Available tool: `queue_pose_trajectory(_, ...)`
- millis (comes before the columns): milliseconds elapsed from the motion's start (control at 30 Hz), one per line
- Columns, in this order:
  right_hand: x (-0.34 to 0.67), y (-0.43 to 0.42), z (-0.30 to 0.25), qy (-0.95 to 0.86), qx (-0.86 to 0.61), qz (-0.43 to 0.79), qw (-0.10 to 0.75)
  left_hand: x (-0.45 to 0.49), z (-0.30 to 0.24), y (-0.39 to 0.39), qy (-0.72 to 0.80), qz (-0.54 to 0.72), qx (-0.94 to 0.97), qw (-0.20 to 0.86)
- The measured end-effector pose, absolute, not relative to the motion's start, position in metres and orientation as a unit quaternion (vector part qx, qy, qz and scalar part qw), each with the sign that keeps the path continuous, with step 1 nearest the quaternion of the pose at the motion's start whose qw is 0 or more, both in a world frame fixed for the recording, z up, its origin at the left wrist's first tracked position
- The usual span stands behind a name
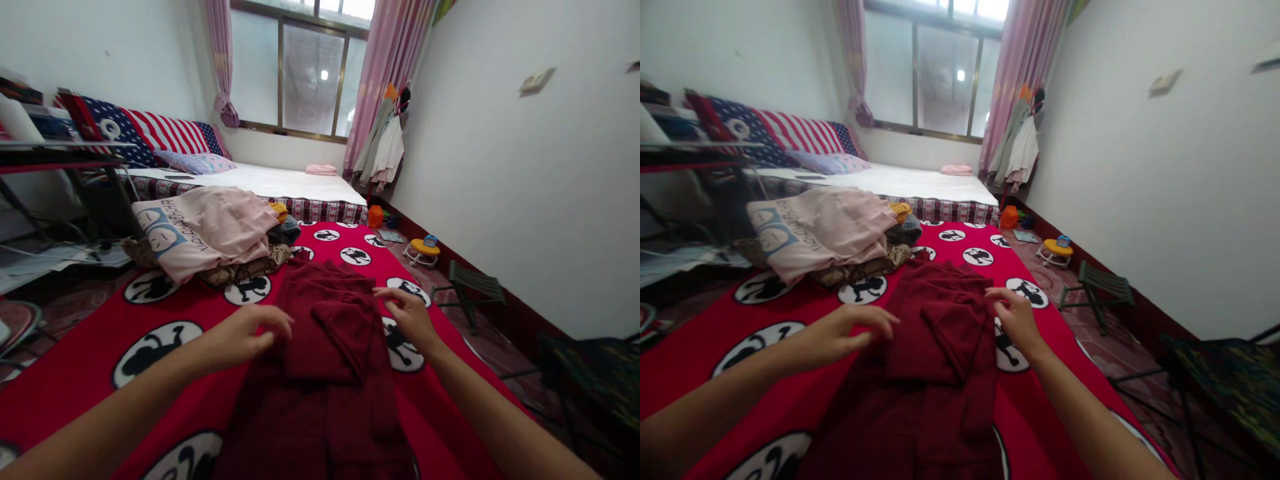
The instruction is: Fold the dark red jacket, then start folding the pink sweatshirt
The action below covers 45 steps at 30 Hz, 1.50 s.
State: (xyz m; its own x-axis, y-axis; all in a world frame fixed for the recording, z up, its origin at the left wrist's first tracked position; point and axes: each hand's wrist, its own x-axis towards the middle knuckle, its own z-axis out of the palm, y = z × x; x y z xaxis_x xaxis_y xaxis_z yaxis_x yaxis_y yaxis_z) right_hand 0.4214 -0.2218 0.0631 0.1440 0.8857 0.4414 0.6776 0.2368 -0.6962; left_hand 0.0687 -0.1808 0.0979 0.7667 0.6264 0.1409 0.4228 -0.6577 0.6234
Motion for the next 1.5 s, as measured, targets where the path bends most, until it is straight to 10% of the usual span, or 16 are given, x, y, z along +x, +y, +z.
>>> queue_pose_trajectory(200,0.43,-0.113,0.058,-0.557,-0.771,0.021,0.309,0.118,0.045,-0.116,0.552,0.235,0.796,0.081)
queue_pose_trajectory(767,0.421,-0.077,0.037,-0.549,-0.821,-0.013,0.158,0.109,0.029,-0.111,0.592,0.254,0.762,0.068)
queue_pose_trajectory(1033,0.447,-0.204,0.02,-0.775,-0.573,-0.007,0.268,0.057,0.029,-0.154,0.286,0.215,0.926,0.119)
queue_pose_trajectory(1333,0.425,-0.327,0.037,-0.898,-0.413,0.096,0.115,0.014,0.052,-0.228,0.173,0.125,0.957,0.198)
queue_pose_trajectory(1500,0.404,-0.326,0.037,-0.9,-0.375,0.137,0.176,0.019,0.043,-0.231,0.132,0.127,0.949,0.256)
